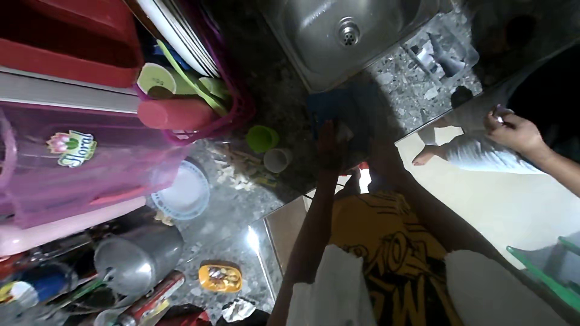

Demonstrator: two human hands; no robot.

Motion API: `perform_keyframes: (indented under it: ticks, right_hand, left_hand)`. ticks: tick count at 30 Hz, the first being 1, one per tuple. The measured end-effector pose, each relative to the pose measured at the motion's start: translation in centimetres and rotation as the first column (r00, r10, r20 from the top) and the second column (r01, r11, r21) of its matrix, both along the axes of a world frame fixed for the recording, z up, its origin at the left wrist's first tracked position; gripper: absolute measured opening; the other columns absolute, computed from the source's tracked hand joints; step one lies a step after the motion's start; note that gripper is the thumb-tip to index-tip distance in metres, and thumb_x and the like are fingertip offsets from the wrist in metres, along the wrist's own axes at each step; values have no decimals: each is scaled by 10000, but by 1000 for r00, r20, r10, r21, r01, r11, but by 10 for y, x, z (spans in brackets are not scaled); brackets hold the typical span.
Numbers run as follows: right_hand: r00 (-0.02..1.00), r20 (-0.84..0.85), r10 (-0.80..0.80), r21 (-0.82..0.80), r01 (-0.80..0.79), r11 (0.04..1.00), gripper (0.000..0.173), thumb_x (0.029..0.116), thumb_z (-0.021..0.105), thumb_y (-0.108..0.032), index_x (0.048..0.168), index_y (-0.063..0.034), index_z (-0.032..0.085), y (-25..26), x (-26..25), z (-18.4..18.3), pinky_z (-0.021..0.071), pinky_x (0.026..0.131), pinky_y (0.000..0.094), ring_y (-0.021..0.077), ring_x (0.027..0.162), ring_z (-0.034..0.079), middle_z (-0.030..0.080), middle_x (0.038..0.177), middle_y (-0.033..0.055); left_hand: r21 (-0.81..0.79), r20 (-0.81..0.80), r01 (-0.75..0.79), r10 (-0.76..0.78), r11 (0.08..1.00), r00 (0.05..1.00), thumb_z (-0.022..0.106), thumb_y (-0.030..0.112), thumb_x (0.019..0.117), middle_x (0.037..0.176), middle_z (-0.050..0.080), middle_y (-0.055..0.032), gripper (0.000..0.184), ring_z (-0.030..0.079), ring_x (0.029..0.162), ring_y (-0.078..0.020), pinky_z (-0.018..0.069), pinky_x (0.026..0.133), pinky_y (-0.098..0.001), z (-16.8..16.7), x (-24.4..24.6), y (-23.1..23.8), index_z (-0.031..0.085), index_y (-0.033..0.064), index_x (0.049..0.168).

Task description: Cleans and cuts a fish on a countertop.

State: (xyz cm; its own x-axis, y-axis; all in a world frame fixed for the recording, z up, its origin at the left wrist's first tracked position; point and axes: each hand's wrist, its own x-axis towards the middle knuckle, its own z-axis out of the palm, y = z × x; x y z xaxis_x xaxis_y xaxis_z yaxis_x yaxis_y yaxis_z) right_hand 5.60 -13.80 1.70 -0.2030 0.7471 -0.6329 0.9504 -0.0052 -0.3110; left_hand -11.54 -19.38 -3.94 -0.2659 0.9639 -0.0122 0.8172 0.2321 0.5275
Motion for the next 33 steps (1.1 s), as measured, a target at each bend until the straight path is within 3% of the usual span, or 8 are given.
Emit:
perform_keyframes:
  ticks: [6, 11, 15, 19, 22, 25, 30, 33]
  right_hand:
    - [970, -121, -209, -59, 204, 977, 422, 1074, 515, -286, 1441, -82, 488, -15, -9, 17, 568, 868, 577, 381, 994, 709, 714, 1053, 201]
    - [1000, -19, -13, -203, 9, 979, 489, 1012, 601, -208, 1462, -69, 467, -19, -28, 36, 543, 937, 587, 401, 1105, 683, 696, 1175, 211]
    - [995, 51, 91, -201, -79, 976, 463, 1037, 543, -200, 1471, -72, 445, -23, -32, 37, 556, 897, 588, 417, 1073, 692, 687, 1179, 221]
    - [990, 68, 128, -183, -113, 977, 496, 1026, 537, -161, 1502, -90, 415, -28, -25, 30, 560, 905, 581, 407, 1079, 693, 688, 1194, 208]
    - [984, 74, 164, -187, -148, 971, 476, 1032, 525, -186, 1487, -65, 457, -31, -20, 31, 548, 932, 567, 392, 1121, 679, 681, 1235, 202]
    - [976, 118, 183, -188, -158, 969, 499, 976, 589, -222, 1446, -87, 493, -33, -19, 26, 564, 881, 578, 385, 1087, 693, 693, 1216, 181]
    - [985, 96, 142, -168, -124, 978, 415, 1008, 549, -264, 1379, -80, 529, -35, -18, 30, 564, 876, 570, 374, 1065, 702, 706, 1152, 180]
    - [980, 102, 170, -175, -150, 973, 450, 927, 636, -224, 1341, -68, 552, -35, -20, 29, 567, 858, 571, 373, 1053, 699, 700, 1150, 179]
  left_hand:
    - [105, 111, -76, 65, 991, 992, 699, 332, 958, 1464, 557, -164, 645, 561, 1333, -275, 468, 1120, -431, -8, -8, -5, 477, 36, 1486]
    - [2, 163, -60, 59, 998, 985, 660, 339, 1005, 1543, 503, -100, 611, 539, 1370, -233, 462, 1133, -437, 14, -4, -16, 452, 105, 1529]
    - [127, 154, -37, 18, 991, 988, 640, 294, 1012, 1516, 532, -141, 548, 535, 1383, -260, 434, 1163, -420, -6, -5, -12, 513, 35, 1477]
    - [157, 175, -29, 1, 987, 985, 652, 304, 1009, 1542, 506, -133, 554, 506, 1412, -257, 422, 1179, -416, -14, -6, -17, 519, 35, 1475]
    - [21, 179, -60, 55, 998, 982, 670, 351, 994, 1564, 491, -61, 557, 517, 1394, -214, 429, 1157, -404, -1, -4, -28, 538, 100, 1473]
    - [-19, 195, -79, 81, 997, 977, 688, 359, 983, 1561, 495, -37, 548, 549, 1356, -197, 465, 1126, -404, 0, -4, -34, 555, 132, 1463]
    - [119, 198, -14, -10, 993, 980, 627, 298, 1023, 1577, 462, -142, 547, 460, 1449, -283, 386, 1206, -421, -4, -5, -11, 514, 8, 1474]
    - [94, 202, -9, -10, 996, 979, 618, 298, 1029, 1585, 451, -138, 546, 450, 1455, -282, 378, 1209, -420, -1, -5, -12, 505, 15, 1481]
